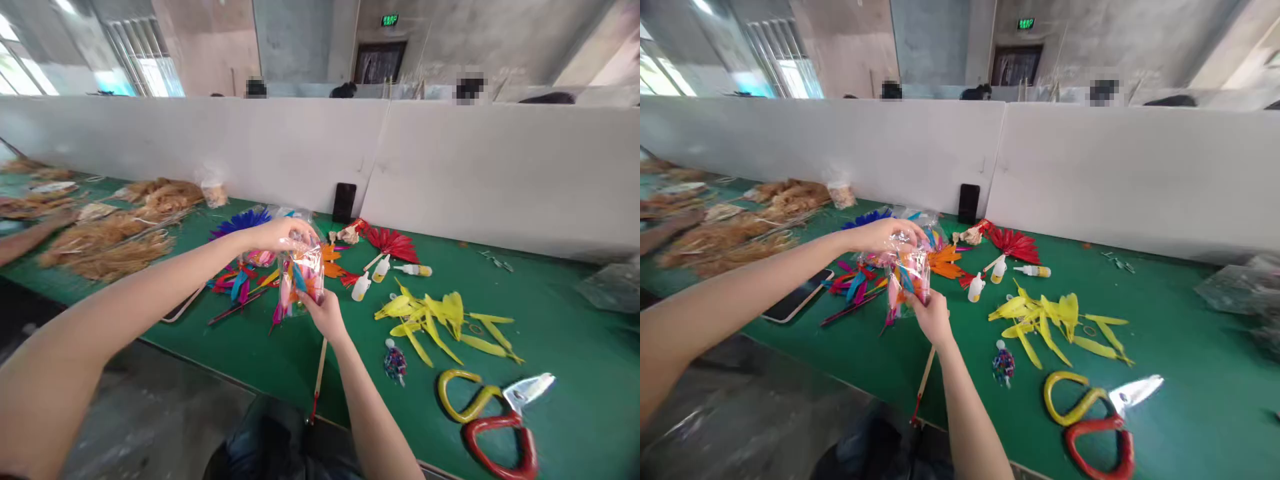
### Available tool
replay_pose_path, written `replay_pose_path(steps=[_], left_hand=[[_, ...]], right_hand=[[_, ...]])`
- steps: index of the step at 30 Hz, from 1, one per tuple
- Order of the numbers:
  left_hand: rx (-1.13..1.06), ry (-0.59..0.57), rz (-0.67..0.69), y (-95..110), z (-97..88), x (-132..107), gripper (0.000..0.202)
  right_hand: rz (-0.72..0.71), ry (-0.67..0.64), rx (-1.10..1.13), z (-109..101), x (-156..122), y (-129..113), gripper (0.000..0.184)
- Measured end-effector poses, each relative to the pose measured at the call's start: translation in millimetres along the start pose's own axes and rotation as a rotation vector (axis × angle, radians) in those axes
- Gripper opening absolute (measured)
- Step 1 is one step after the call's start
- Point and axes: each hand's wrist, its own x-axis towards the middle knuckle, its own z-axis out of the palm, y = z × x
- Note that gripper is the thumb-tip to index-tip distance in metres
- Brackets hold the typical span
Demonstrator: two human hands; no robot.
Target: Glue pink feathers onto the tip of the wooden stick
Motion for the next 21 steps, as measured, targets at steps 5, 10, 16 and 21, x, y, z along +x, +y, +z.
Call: replay_pose_path(steps=[5, 10, 16, 21], left_hand=[[-0.034, 0.167, -0.108, -0.9, -3.6, -2.4, 0.019], [-0.028, 0.27, -0.104, 2.7, -0.3, -4.8, 0.017], [-0.177, 0.428, -0.13, -6.5, -1.2, -1.2, 0.016], [-0.219, 0.541, -0.155, -10.8, -8.4, -1.7, 0.017]], right_hand=[[0.003, 0.003, 0.01, 0.8, 0.8, 0.1, 0.041], [0.003, -0.018, 0.041, 3.2, -0.2, -2.8, 0.041], [0.01, -0.03, 0.067, 3.8, -0.9, -4.5, 0.041], [0.022, -0.032, 0.08, 3.9, -0.6, -2.9, 0.038]])
